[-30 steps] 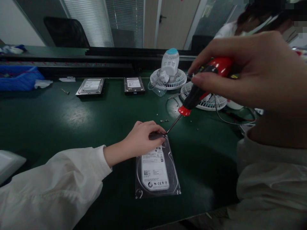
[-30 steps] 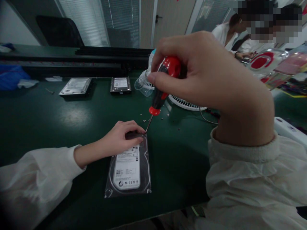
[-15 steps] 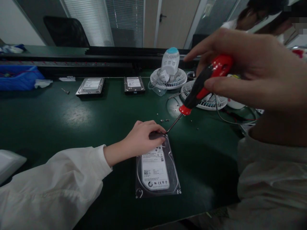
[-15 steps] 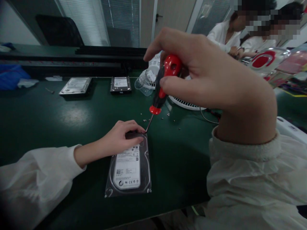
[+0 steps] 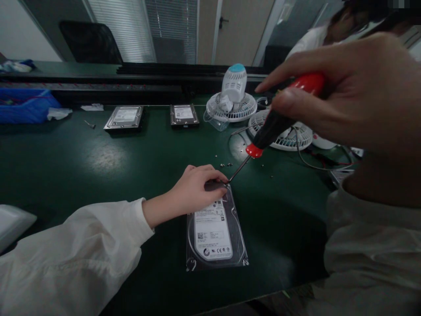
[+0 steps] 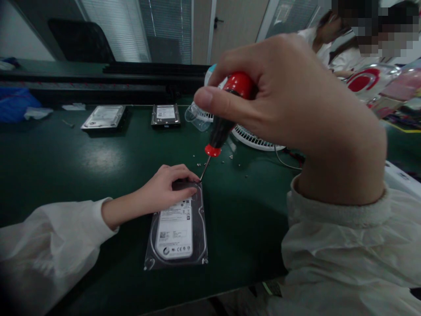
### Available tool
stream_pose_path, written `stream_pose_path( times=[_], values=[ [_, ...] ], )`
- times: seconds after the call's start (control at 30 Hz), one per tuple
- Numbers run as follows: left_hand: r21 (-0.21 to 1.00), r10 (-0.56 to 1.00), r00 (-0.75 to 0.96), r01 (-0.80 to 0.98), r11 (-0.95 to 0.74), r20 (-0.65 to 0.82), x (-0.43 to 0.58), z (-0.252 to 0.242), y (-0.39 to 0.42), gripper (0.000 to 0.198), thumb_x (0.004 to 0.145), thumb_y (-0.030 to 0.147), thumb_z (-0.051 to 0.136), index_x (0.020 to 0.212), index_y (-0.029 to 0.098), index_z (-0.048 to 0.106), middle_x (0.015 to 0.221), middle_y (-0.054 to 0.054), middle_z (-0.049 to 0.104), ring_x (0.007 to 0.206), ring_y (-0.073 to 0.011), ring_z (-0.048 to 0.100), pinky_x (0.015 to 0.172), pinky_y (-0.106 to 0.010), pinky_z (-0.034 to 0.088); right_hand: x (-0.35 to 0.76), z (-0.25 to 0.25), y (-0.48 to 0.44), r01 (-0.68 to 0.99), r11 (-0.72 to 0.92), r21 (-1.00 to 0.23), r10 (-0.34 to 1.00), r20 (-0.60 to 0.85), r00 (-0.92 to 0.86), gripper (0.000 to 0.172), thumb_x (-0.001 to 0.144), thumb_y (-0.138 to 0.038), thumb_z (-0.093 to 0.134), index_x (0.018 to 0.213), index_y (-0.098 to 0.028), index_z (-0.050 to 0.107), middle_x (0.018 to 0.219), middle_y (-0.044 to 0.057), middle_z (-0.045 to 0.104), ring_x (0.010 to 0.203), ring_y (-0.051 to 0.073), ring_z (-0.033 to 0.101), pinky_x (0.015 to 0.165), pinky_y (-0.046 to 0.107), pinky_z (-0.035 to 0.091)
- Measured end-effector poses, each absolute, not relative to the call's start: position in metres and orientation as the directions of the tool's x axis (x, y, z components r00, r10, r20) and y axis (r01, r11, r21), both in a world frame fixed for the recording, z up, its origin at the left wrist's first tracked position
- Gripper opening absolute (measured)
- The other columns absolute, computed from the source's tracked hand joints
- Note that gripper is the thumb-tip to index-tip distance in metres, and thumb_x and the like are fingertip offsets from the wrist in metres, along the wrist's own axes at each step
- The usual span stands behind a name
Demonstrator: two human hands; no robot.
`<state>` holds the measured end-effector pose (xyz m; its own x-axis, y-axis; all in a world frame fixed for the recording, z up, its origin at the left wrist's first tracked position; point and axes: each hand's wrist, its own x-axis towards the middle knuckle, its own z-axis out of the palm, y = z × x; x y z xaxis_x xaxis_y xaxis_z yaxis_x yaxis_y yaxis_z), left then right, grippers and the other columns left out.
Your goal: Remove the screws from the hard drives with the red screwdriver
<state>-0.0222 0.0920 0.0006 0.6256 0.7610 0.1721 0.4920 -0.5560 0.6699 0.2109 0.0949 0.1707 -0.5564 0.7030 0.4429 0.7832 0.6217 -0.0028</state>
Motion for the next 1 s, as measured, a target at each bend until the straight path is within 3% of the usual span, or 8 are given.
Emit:
stream_pose_path(
  times=[0.07,0.2,0.37,0.53,0.7,0.77,0.9,1.0],
  values=[
    [0.669,0.765,0.622,0.498,-0.552,0.167,-0.022,0.001,0.092,0.024,0.095,0.036,0.067,0.112,0.024,0.078,0.109,-0.005,0.075,0.102,-0.0265,0.069,0.102,-0.051,0.045,0.212,0.171,0.095,0.800,0.600,0.003,0.712,0.454,-0.535,0.051,0.100,-0.062,0.049,0.108,-0.020,0.076,0.073,-0.001,0.057,0.068,0.011,0.047,0.064,0.033,0.032],
    [0.681,0.766,0.622,0.490,-0.544,0.164,-0.021,0.001,0.091,0.024,0.095,0.036,0.067,0.112,0.023,0.078,0.108,-0.005,0.075,0.103,-0.0263,0.070,0.099,-0.049,0.047,0.214,0.172,0.096,0.690,0.722,-0.047,0.652,0.379,-0.656,0.048,0.099,-0.053,0.046,0.126,-0.020,0.068,0.099,0.000,0.064,0.080,0.011,0.053,0.069,0.032,0.037],
    [0.680,0.763,0.624,0.487,-0.548,0.168,-0.022,0.000,0.092,0.024,0.096,0.036,0.066,0.112,0.024,0.078,0.109,-0.005,0.075,0.105,-0.0262,0.069,0.101,-0.049,0.046,0.212,0.171,0.096,0.793,0.608,-0.027,0.724,0.428,-0.541,0.050,0.101,-0.062,0.045,0.108,-0.023,0.076,0.072,-0.002,0.056,0.064,0.011,0.043,0.066,0.035,0.033],
    [0.682,0.759,0.627,0.478,-0.553,0.176,-0.022,-0.001,0.092,0.024,0.096,0.036,0.067,0.112,0.023,0.078,0.109,-0.005,0.074,0.101,-0.0253,0.069,0.098,-0.048,0.047,0.215,0.173,0.096,0.671,0.740,-0.031,0.629,0.383,-0.676,0.054,0.098,-0.056,0.047,0.132,-0.018,0.062,0.117,0.002,0.061,0.095,0.014,0.053,0.089,0.033,0.040],
    [0.690,0.760,0.622,0.466,-0.554,0.190,-0.021,-0.001,0.092,0.023,0.094,0.033,0.067,0.111,0.022,0.079,0.105,-0.005,0.074,0.099,-0.0243,0.070,0.093,-0.045,0.048,0.214,0.172,0.100,0.722,0.690,-0.060,0.678,0.403,-0.615,0.051,0.100,-0.067,0.048,0.112,-0.022,0.070,0.089,-0.001,0.062,0.077,0.011,0.052,0.071,0.034,0.035],
    [0.692,0.763,0.616,0.465,-0.553,0.196,-0.021,-0.001,0.092,0.023,0.094,0.033,0.068,0.110,0.022,0.079,0.104,-0.004,0.074,0.098,-0.0240,0.070,0.092,-0.044,0.049,0.215,0.173,0.102,0.697,0.716,-0.051,0.650,0.412,-0.638,0.046,0.098,-0.062,0.054,0.110,-0.021,0.069,0.091,0.000,0.062,0.080,0.011,0.053,0.073,0.034,0.036],
    [0.693,0.763,0.616,0.464,-0.552,0.195,-0.022,-0.002,0.092,0.023,0.094,0.034,0.068,0.111,0.022,0.079,0.105,-0.005,0.075,0.097,-0.0241,0.070,0.092,-0.044,0.048,0.219,0.175,0.103,0.601,0.799,-0.033,0.572,0.350,-0.741,0.045,0.098,-0.056,0.053,0.124,-0.021,0.062,0.112,0.003,0.060,0.095,0.014,0.055,0.083,0.035,0.039],
    [0.691,0.761,0.618,0.464,-0.554,0.195,-0.022,-0.002,0.092,0.023,0.094,0.034,0.068,0.111,0.023,0.079,0.106,-0.005,0.075,0.098,-0.0244,0.070,0.094,-0.045,0.048,0.222,0.175,0.103,0.677,0.733,-0.065,0.652,0.350,-0.672,0.051,0.100,-0.067,0.046,0.116,-0.023,0.065,0.100,0.001,0.063,0.085,0.012,0.056,0.076,0.035,0.039]
  ],
)
